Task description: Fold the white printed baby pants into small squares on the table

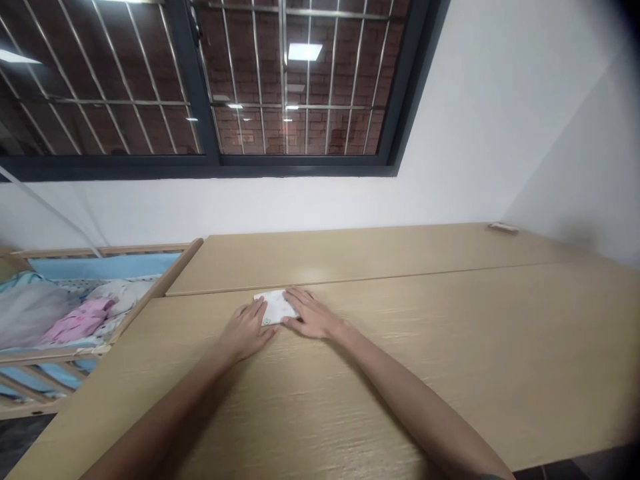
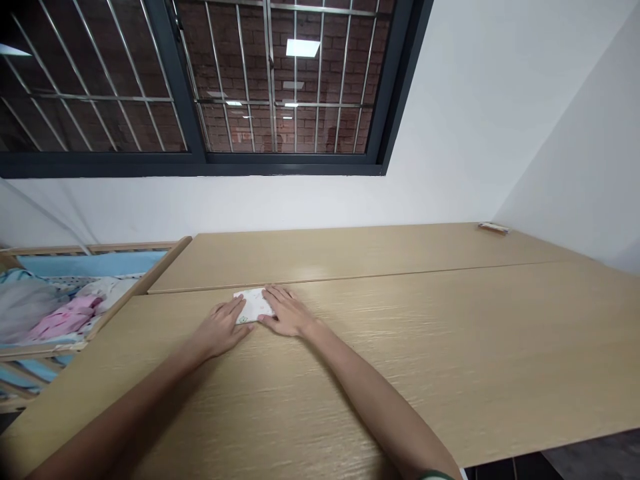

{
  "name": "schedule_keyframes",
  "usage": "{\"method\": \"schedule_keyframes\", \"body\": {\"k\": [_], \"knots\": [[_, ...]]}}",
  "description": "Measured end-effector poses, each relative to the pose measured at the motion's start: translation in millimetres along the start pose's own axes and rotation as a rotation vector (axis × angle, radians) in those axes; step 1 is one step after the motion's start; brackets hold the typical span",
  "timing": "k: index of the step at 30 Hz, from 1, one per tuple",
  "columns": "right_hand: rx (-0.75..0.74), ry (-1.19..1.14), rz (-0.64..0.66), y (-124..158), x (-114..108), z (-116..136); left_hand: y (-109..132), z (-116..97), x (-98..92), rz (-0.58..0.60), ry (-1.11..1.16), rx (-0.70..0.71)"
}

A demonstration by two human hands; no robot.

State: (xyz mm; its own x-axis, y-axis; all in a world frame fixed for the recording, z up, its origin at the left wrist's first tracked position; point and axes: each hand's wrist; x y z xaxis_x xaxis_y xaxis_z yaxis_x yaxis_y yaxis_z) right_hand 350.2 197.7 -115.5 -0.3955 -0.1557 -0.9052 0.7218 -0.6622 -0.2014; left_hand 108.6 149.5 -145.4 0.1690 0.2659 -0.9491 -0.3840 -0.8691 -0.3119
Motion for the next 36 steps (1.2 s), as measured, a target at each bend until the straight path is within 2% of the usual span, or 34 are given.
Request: {"method": "schedule_keyframes", "body": {"k": [3,8,11,14,18,23,28,31,34,36], "knots": [[0.014,-0.058,-0.025,-5,3,-7,-10,0,-5.1,0.031,0.105,-0.085],[0.049,-0.197,-0.159,-23,-2,-17,-24,4,-25.0,-0.014,0.169,-0.164],[0.101,-0.399,-0.267,-34,-13,-15,-20,3,-44.6,-0.066,0.218,-0.237],[0.161,-0.638,-0.384,-44,-22,-10,-7,-4,-56.9,-0.074,0.332,-0.299],[0.236,-0.689,-0.295,-55,-22,-5,12,-16,-50.8,-0.068,0.596,-0.433],[0.249,-0.629,-0.226,-66,-1,-14,20,-24,-26.8,0.015,0.409,-0.497],[0.250,-0.485,-0.226,-67,14,-22,21,-31,-19.2,0.019,0.253,-0.474],[0.100,-0.324,-0.237,-60,5,-8,29,-48,-17.8,-0.096,0.114,-0.341],[-0.099,-0.227,-0.088,-46,-8,21,42,-71,-11.7,-0.237,-0.023,-0.128],[-0.189,-0.221,0.065,-36,-12,41,50,-84,-7.0,-0.249,-0.069,-0.051]]}}
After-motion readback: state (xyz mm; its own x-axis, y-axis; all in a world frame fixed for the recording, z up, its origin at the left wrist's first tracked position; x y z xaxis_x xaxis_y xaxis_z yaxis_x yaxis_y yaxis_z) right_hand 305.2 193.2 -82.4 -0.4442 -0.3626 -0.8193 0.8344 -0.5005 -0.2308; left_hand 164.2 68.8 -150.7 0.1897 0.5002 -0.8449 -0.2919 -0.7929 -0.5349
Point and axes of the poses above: each hand's wrist, its own y-axis away from the middle knuckle, its own x-axis out of the palm, z = x × y, and after that the axes turned 4 degrees about -y, right-handed
